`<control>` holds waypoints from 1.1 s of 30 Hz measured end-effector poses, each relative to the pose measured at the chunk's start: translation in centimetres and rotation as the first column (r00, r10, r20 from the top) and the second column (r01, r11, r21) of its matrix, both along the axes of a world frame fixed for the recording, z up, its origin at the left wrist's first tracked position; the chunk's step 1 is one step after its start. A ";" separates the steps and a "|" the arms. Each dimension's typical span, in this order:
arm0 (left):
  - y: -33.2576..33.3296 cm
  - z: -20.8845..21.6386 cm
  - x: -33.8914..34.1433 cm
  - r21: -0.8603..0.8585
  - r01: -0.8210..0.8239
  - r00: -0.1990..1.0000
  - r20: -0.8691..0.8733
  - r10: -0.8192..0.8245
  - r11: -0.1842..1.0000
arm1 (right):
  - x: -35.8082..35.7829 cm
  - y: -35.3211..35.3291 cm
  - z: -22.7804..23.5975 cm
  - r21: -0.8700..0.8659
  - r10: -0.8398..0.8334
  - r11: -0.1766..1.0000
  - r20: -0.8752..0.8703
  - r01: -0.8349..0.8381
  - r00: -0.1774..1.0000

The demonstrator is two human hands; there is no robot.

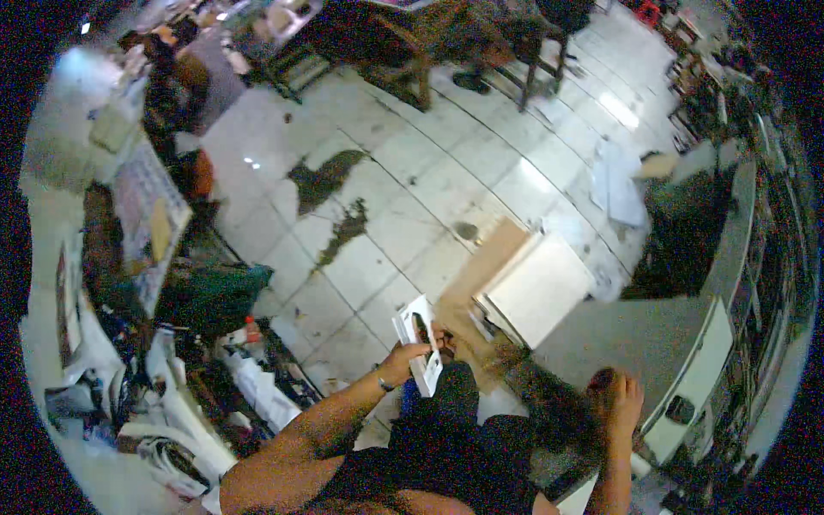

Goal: Checking and organizing printed booklets or brochures in a print shop.

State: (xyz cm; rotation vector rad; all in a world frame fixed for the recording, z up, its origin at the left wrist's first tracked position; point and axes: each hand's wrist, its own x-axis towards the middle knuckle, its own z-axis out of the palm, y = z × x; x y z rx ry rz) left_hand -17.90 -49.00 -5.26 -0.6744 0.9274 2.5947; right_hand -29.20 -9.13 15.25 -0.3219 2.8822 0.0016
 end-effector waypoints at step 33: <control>-9.8 16.6 -57.2 -0.409 0.910 0.200 0.288 -0.936 0.068 | -40.5 -19.9 -8.0 -0.874 -0.030 0.480 0.065 0.072 0.997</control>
